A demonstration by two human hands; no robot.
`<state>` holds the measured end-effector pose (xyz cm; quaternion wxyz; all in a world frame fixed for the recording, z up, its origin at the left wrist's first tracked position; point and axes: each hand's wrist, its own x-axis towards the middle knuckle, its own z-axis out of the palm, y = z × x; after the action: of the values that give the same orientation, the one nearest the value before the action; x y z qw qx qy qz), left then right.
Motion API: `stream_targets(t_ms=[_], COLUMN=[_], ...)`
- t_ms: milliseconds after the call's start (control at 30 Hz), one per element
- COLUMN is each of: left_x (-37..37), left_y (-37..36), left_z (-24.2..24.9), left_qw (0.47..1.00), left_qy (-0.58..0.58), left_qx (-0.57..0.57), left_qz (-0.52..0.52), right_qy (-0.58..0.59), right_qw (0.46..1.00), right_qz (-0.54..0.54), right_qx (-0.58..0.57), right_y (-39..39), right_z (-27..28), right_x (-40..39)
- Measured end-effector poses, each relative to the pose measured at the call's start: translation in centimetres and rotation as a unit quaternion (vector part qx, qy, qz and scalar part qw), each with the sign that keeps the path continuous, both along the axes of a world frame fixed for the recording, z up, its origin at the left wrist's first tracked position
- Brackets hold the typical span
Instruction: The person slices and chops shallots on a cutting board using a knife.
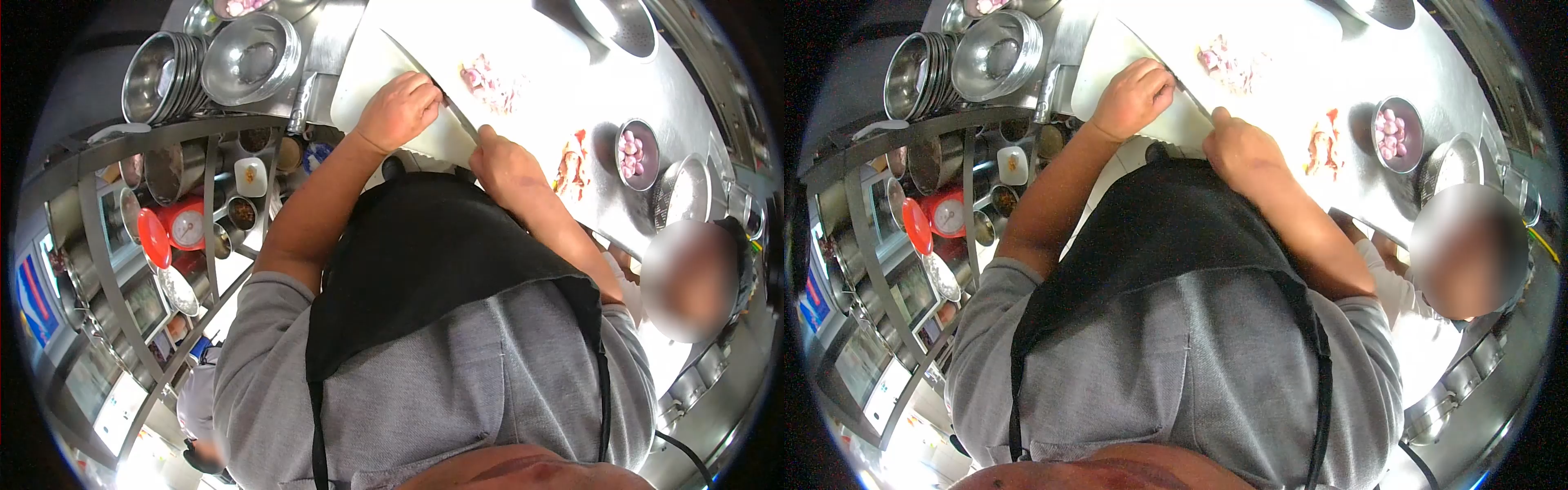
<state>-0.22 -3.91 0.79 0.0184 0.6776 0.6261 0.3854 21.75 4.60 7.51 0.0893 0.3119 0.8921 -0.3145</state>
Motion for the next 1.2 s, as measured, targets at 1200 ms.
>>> stream_targets(t_ms=[1200], left_x=[0.0], left_y=[0.0], left_z=[0.2], left_qw=[1.0], left_qy=[-0.016], left_qx=[0.003], left_qz=[-0.012], right_qy=[-0.03], right_qw=[0.995], right_qz=[-0.043], right_qx=[-0.083], right_y=[2.2], right_z=[1.3], right_x=[-2.4])
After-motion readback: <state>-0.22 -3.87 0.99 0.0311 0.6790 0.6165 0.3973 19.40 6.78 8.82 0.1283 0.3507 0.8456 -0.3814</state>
